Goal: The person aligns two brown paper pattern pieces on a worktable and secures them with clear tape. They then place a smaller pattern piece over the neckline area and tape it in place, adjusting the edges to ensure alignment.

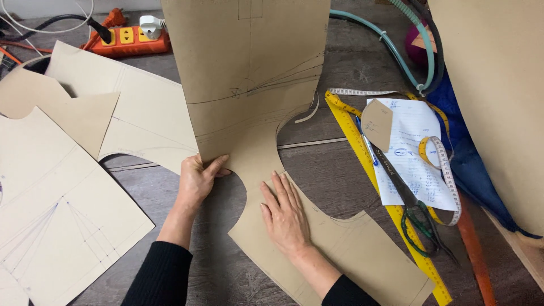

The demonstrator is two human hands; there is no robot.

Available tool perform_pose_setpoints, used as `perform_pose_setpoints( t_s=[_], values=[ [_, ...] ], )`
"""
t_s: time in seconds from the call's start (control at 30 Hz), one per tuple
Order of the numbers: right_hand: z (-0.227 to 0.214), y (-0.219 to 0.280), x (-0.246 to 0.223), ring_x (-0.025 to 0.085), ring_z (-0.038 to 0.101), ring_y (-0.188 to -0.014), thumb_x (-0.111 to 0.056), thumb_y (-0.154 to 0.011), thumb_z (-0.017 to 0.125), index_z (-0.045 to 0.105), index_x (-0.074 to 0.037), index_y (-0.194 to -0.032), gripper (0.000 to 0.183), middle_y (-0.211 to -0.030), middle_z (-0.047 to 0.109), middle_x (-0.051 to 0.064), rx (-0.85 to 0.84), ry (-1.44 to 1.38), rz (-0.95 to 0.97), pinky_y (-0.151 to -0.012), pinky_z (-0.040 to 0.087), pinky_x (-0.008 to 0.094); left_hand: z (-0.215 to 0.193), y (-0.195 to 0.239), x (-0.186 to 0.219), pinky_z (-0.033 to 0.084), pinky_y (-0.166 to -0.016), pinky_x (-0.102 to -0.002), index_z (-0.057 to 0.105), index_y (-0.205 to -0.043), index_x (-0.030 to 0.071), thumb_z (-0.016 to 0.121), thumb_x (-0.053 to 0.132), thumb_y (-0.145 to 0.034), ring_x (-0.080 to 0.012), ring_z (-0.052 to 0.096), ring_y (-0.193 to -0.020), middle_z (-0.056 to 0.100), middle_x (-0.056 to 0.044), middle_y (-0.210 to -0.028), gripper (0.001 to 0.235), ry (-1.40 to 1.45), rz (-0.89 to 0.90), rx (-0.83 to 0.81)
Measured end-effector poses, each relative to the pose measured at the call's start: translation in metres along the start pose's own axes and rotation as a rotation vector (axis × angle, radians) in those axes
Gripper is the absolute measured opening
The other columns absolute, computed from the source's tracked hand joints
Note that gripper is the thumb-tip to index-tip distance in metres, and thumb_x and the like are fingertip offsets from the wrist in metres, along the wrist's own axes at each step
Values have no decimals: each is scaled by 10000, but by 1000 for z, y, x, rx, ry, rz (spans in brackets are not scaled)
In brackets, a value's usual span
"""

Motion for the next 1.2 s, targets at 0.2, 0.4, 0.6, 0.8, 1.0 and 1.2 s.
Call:
perform_pose_setpoints(
  t_s=[0.2, 0.4, 0.6, 0.8, 1.0, 1.2],
  values=[
    [-2, -1, -1, 346, 337, -1395, -254, -971, 492, 462, -97, -1402, 459, -1516, 337, 175, -12, 2, 5, -1148, 292, 419, 2, -1, -2, 568, -571, -258, 657, -700, 39, 704, 172, -849, -177, 707, -579, 720, -153, -643, 205, 19, 24, -4],
    [-1, -1, -1, 350, 344, -1390, -244, -964, 495, 468, -92, -1395, 458, -1516, 337, 177, -11, -3, 2, -1148, 288, 430, 2, 0, 8, 576, -580, -248, 718, -764, 29, 701, 183, -851, -164, 713, -585, 727, -142, -657, 177, -38, 80, -9],
    [0, -1, -1, 348, 334, -1396, -258, -984, 454, 450, -89, -1408, 457, -1521, 324, 180, -22, 7, 6, -1154, 280, 430, 3, -1, 11, 573, -589, -244, 715, -750, 35, 697, 193, -855, -150, 711, -597, 730, -133, -659, 191, -55, 111, -19],
    [-2, -2, -1, 336, 339, -1396, -229, -971, 478, 452, -93, -1408, 458, -1517, 338, 173, -20, -9, 12, -1152, 281, 430, 4, -1, 7, 571, -576, -249, 699, -732, 36, 699, 207, -857, -152, 707, -582, 724, -136, -643, 212, -46, 88, -11],
    [0, -1, 0, 335, 332, -1401, -236, -963, 498, 457, -95, -1407, 467, -1522, 329, 171, -24, -6, 14, -1153, 281, 419, 5, 0, 8, 556, -543, -235, 675, -703, 51, 708, 172, -856, -177, 726, -589, 713, -130, -626, 198, -14, 103, -14],
    [1, -1, 0, 331, 331, -1400, -238, -968, 490, 456, -94, -1407, 464, -1515, 342, 172, -25, -18, 20, -1156, 273, 422, 4, 4, 15, 595, -586, -273, 709, -753, 19, 708, 181, -850, -181, 710, -578, 724, -143, -658, 188, 1, 66, -16]
  ],
)
Point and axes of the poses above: each hand's wrist, its own y-axis away from the middle knuckle, its own z-axis out of the palm, x = y × z, the point moved 10 cm from there along -y, towards the middle knuckle
